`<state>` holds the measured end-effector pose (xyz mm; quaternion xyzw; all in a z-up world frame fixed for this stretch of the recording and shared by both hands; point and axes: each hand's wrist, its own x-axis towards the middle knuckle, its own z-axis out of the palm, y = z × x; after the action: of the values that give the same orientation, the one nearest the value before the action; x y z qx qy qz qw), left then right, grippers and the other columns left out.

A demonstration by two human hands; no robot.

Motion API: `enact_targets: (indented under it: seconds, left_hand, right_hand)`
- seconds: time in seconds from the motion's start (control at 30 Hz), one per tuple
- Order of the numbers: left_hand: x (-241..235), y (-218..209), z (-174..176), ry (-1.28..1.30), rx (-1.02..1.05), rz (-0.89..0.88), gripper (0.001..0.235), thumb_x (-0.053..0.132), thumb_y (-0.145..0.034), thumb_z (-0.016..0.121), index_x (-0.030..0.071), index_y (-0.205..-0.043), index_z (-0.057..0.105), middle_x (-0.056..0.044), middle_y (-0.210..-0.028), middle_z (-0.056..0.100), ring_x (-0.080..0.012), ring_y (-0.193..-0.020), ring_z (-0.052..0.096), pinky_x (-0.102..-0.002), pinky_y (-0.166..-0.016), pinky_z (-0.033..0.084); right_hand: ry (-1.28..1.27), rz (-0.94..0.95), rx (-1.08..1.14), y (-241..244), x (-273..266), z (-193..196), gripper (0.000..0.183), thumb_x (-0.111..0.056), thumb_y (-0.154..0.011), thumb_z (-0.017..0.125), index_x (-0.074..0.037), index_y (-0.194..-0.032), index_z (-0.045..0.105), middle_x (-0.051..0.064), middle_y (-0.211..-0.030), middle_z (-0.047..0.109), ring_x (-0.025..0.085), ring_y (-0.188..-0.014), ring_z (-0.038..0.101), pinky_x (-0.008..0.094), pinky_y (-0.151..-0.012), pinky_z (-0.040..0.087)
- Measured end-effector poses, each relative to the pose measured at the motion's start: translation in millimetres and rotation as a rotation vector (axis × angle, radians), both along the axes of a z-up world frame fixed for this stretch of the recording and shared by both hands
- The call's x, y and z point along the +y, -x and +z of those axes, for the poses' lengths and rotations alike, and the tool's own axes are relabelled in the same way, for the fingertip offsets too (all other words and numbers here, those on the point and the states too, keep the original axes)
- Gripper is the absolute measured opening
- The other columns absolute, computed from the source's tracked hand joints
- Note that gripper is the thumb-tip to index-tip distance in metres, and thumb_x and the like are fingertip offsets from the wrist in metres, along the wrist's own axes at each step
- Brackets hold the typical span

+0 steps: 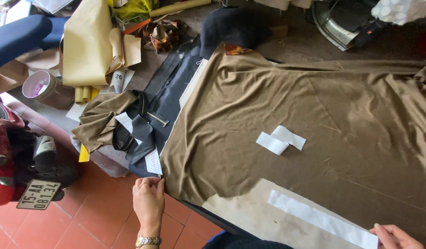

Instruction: Smoothing out brown fabric on a cutting table, aligning white interfacing strips, and cutting the fabric with large tailor shears.

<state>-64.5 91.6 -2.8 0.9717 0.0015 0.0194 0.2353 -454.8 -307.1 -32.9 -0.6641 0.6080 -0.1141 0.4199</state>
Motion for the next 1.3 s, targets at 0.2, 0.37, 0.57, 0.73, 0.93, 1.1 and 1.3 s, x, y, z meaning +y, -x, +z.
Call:
enact_targets:
  seconds: [0.2,0.37,0.57,0.73,0.93,1.1,1.3]
  left_hand:
    - [-13.1,7.4,35.1,0.194,-0.28,-0.23,0.008,0.014,-0.086,0.069,0.009,-0.087,0.063,-0.001,-0.092,0.068,-0.0169,-0.086,0.065,-0.03,-0.075,0.052]
    - [16.1,-4.7,14.9,0.23,-0.276,0.0,0.009,0.017,-0.088,0.071,0.012,-0.091,0.065,-0.002,-0.081,0.067,-0.0173,-0.073,0.063,-0.031,-0.071,0.048]
    - [27.2,-12.7,2.2,0.16,-0.082,0.094,0.007,0.02,-0.091,0.064,0.015,-0.095,0.064,-0.005,-0.086,0.067,-0.019,-0.071,0.066,-0.034,-0.074,0.049]
    - [20.7,-11.5,-11.1,-0.148,-0.408,-0.131,0.053,0.011,-0.077,0.068,-0.003,-0.126,0.054,-0.024,-0.121,0.051,-0.0399,-0.114,0.046,-0.048,-0.103,0.034]
    - [19.9,-11.3,-26.5,-0.253,-0.205,-0.083,0.044,0.012,-0.072,0.057,0.025,-0.112,0.07,-0.007,-0.127,0.055,-0.0357,-0.117,0.047,-0.052,-0.084,0.047]
    - [48.6,-28.9,-39.4,-0.195,-0.199,-0.063,0.033,0.024,-0.084,0.067,0.018,-0.116,0.068,-0.016,-0.113,0.058,-0.0363,-0.109,0.051,-0.047,-0.09,0.044]
    - [58.9,-34.5,-35.1,-0.244,-0.07,0.005,0.04,0.029,-0.079,0.071,0.015,-0.115,0.063,-0.012,-0.109,0.059,-0.0344,-0.11,0.05,-0.047,-0.087,0.045]
  right_hand:
    - [0.001,0.032,-0.176,15.0,-10.2,-22.1,0.028,-0.014,-0.103,0.064,0.009,-0.088,0.072,0.021,-0.058,0.058,0.026,-0.048,0.05,0.03,-0.053,0.039]
    - [-0.053,0.031,-0.134,7.5,-9.5,-5.1,0.029,-0.014,-0.104,0.063,0.011,-0.093,0.074,0.029,-0.058,0.062,0.034,-0.045,0.057,0.036,-0.054,0.048]
    - [-0.1,0.012,-0.042,0.6,-13.0,8.1,0.032,-0.016,-0.103,0.061,0.011,-0.094,0.075,0.032,-0.061,0.066,0.04,-0.051,0.065,0.041,-0.055,0.052]
    - [-0.196,0.096,-0.098,13.8,-25.8,-6.7,0.031,-0.013,-0.099,0.059,0.013,-0.091,0.075,0.032,-0.056,0.065,0.039,-0.048,0.069,0.041,-0.051,0.056]
    - [-0.198,0.094,-0.082,11.6,-21.8,-0.8,0.034,-0.015,-0.101,0.056,0.012,-0.091,0.074,0.028,-0.056,0.064,0.035,-0.047,0.067,0.04,-0.049,0.056]
    - [-0.184,0.095,-0.104,14.8,-20.8,-3.3,0.033,-0.016,-0.101,0.057,0.01,-0.091,0.073,0.026,-0.056,0.063,0.034,-0.047,0.066,0.039,-0.05,0.055]
    - [-0.202,0.079,-0.097,15.6,-21.1,-5.4,0.033,-0.015,-0.102,0.056,0.011,-0.092,0.074,0.028,-0.059,0.064,0.036,-0.048,0.066,0.042,-0.05,0.056]
